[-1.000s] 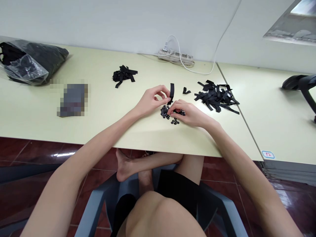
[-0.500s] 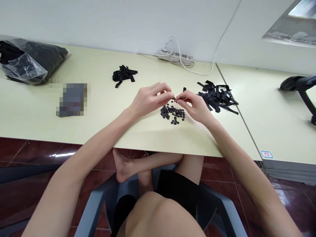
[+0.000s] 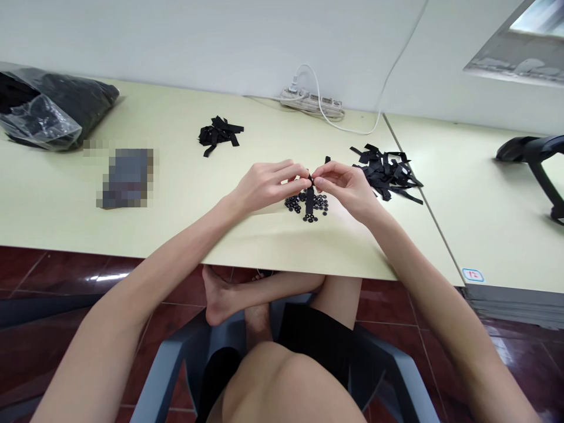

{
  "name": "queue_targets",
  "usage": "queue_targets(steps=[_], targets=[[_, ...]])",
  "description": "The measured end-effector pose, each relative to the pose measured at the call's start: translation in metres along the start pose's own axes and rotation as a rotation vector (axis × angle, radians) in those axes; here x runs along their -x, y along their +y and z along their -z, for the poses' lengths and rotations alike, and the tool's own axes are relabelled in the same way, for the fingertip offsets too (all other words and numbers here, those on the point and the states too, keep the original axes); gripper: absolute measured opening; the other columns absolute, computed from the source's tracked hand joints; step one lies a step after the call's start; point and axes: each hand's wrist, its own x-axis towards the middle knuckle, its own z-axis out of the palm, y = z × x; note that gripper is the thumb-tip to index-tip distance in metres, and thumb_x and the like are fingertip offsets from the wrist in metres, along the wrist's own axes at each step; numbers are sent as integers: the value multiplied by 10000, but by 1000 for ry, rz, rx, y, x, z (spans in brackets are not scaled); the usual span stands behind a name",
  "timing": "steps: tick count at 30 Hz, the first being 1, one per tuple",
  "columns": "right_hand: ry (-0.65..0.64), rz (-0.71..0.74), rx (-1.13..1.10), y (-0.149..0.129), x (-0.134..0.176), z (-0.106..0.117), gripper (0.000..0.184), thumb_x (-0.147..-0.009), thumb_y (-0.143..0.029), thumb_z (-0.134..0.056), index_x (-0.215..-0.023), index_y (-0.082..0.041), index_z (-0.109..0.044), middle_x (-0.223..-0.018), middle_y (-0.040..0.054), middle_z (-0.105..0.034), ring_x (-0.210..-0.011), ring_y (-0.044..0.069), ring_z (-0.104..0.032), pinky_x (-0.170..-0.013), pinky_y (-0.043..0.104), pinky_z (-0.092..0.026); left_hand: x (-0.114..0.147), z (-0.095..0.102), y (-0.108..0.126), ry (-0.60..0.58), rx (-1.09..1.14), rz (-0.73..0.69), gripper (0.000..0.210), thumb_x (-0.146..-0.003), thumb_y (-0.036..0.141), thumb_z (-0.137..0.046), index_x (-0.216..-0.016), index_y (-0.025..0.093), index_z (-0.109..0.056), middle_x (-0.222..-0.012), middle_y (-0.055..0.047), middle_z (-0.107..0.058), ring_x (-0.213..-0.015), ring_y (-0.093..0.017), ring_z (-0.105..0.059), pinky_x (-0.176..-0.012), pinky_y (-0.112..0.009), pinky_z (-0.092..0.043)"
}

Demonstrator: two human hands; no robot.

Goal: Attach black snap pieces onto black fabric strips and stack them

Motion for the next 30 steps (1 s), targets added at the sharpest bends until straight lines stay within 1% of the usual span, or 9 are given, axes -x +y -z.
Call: queue_targets(steps=[4,8,12,15,18,21,25,27,30], targets=[[-36,-18,-13,-1,-1,-2,417,-908,-647,-925,-1053,-275,-803,-1028,44,-799,-968,225,-751,-958,447,-661,1,-1,-1,1,9,-12,386,-1174,504,-505,-1019,329,-813,-1044,-50,-830,-873,-198,-768,-677,-348,-451],[-93,-33,-23,-1,-1,-3,406,-959,-655,-873,-1087,-279,-790,-1043,41,-793,-976,216,-741,-961,434,-659,3,-2,-1,5,40,19,383,-1166,559,-547,-1009,330,-812,-1057,-51,-832,-885,-205,-770,-706,-362,-479],[-139,-63,-69,2,1,0,362,-1005,-624,-844,-1120,-286,-783,-1019,26,-773,-935,197,-723,-961,414,-645,4,-3,-2,33,-47,-83,355,-1190,468,-538,-1014,333,-815,-1033,-33,-842,-872,-196,-772,-662,-352,-435],[-154,-89,-110,5,1,2,319,-1025,-583,-842,-1146,-293,-791,-1033,18,-764,-933,183,-711,-969,390,-625,3,-6,-5,83,-108,-159,340,-1198,418,-556,-998,317,-812,-1010,-23,-843,-869,-183,-770,-639,-336,-421],[-141,-84,-92,4,2,1,309,-1014,-560,-861,-1149,-290,-796,-1086,29,-776,-979,192,-709,-961,385,-617,2,-9,-7,146,-97,-164,294,-1180,390,-621,-964,290,-794,-981,-22,-833,-876,-172,-762,-643,-322,-441],[-108,-58,-57,1,1,-4,319,-974,-545,-899,-1119,-282,-790,-1086,39,-781,-1028,215,-716,-941,393,-621,3,-11,-6,175,0,-101,233,-1148,379,-687,-963,271,-778,-978,-25,-819,-894,-173,-763,-687,-315,-497],[-60,-32,-57,2,0,-8,311,-962,-534,-899,-1081,-274,-778,-1062,37,-768,-1018,209,-718,-930,388,-629,3,-10,-1,149,224,14,204,-1134,372,-694,-1007,241,-784,-1035,-44,-798,-858,-147,-755,-701,-283,-544],[-30,-25,-61,4,-1,-8,304,-959,-521,-898,-1078,-267,-780,-1066,37,-769,-1006,200,-719,-923,381,-635,1,-9,2,151,340,87,188,-1110,372,-726,-1010,225,-784,-1043,-47,-792,-850,-137,-753,-689,-260,-545],[21,19,-21,8,-1,-8,278,-971,-498,-881,-1081,-261,-784,-1068,41,-786,-996,199,-739,-939,395,-654,-2,-9,4,133,488,238,174,-1071,379,-777,-1032,210,-790,-1034,-50,-804,-883,-143,-757,-694,-246,-542]])
